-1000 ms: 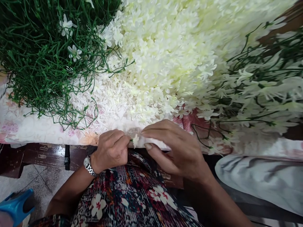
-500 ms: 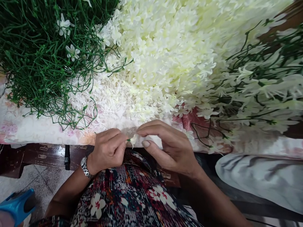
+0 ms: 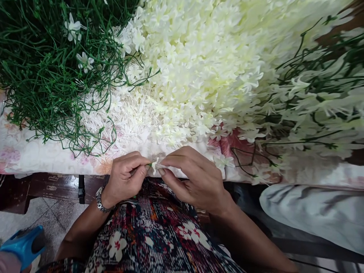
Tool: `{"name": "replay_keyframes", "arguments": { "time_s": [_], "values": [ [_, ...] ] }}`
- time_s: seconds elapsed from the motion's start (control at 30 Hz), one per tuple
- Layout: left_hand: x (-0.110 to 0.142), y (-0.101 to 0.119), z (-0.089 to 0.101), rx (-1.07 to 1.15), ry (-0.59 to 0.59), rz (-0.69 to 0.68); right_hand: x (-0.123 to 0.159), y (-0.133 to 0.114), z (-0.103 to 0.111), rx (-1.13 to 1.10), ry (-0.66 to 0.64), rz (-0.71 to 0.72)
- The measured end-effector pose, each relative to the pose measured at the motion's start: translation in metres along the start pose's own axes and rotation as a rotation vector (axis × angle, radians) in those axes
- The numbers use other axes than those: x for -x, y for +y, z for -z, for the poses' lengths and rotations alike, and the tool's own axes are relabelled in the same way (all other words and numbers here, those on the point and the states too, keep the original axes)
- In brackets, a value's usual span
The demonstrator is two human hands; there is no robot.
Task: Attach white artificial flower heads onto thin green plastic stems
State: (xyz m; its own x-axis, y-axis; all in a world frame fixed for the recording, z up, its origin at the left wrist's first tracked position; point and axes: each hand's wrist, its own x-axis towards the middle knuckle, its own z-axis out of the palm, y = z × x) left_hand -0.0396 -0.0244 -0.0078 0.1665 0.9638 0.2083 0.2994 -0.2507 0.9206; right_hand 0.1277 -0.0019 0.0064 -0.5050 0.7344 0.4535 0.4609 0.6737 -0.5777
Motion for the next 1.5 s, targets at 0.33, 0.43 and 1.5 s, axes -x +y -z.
{"name": "replay_keyframes", "arguments": {
  "time_s": [0.33,0.43,1.5],
  "values": [
    [-0.002,-0.001,-0.001,0.033,-0.008,0.026,-0.002,0.001,-0.003,0.029,-0.025,0.053],
    [-0.002,-0.001,-0.001,0.019,-0.009,0.006,-0.002,0.001,-0.004,0.037,-0.033,0.055],
    [-0.005,0.006,-0.013,0.514,0.464,0.182,0.004,-0.010,-0.016,-0.082,0.079,0.018]
  ]
}}
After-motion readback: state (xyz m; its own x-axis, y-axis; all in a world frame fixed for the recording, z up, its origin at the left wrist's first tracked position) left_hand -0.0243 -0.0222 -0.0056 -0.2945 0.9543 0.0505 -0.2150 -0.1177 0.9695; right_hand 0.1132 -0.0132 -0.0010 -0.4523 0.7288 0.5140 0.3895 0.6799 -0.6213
